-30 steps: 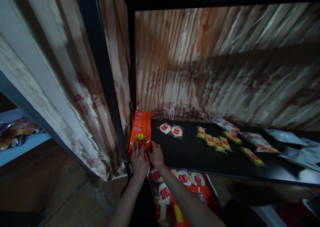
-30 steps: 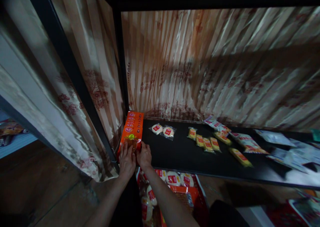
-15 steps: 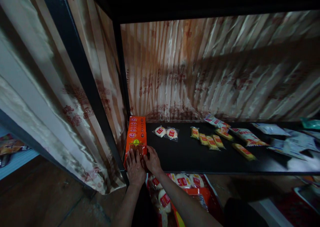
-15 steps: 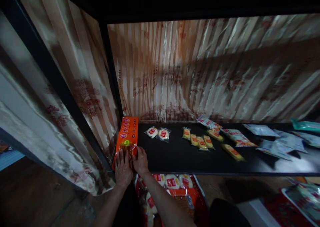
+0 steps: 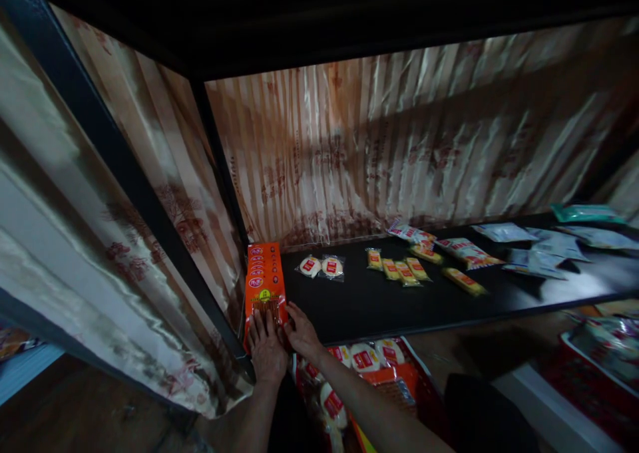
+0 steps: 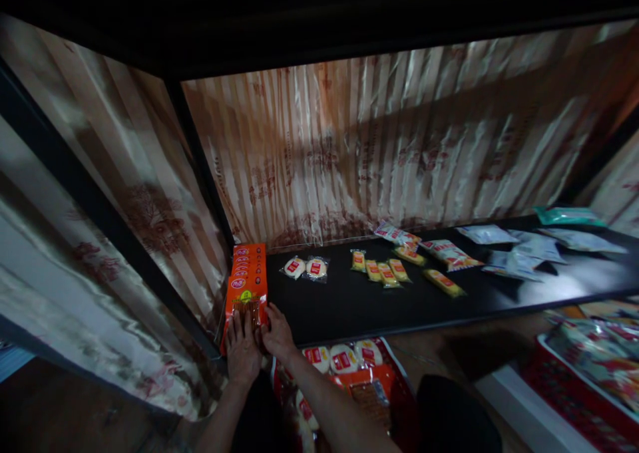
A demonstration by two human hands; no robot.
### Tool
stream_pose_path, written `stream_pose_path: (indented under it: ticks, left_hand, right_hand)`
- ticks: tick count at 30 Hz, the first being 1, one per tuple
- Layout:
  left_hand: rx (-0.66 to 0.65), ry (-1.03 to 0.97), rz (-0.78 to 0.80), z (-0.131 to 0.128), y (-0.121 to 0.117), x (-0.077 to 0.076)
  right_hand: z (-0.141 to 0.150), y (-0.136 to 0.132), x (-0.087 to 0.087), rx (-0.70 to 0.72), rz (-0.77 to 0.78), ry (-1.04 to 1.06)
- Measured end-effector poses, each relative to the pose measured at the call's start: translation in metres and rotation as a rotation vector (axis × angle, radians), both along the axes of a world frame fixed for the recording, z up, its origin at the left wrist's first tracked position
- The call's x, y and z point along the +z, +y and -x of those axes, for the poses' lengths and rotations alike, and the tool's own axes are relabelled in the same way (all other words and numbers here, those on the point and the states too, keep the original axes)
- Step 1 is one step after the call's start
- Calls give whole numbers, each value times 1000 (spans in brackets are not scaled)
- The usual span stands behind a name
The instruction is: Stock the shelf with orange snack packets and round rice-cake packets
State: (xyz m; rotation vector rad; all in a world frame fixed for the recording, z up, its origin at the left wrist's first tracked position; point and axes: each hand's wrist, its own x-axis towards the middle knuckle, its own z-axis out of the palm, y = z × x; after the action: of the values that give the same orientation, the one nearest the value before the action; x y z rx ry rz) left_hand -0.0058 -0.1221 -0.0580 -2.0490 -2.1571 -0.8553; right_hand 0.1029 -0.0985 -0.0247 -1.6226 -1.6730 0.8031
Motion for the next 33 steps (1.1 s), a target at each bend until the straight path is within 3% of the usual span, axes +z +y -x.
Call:
stream_pose_path:
  ticks: [11, 18, 25, 29, 31, 33]
  left_hand:
    - [-7, 14, -55, -2, -2, 3]
    - [-12, 21, -62, 0, -4, 6]
    - [-52, -8, -106, -7, -17, 27]
    - [-199, -93, -156, -31, -40, 34]
    - [-322, -139, -93, -51, -61, 24]
    - [-496, -136, 44, -75, -90, 4]
  right_hand:
    - [-19, -50, -6, 25, -92, 9]
    - [-33, -79, -1, 115, -140, -58]
    - [-59, -116, -13, 231, -132, -151]
    - [-93, -141, -37, 126, -29, -189]
    - [-115, -155, -51, -13, -11, -234]
    - [-137, -169, -64, -159, 51, -311]
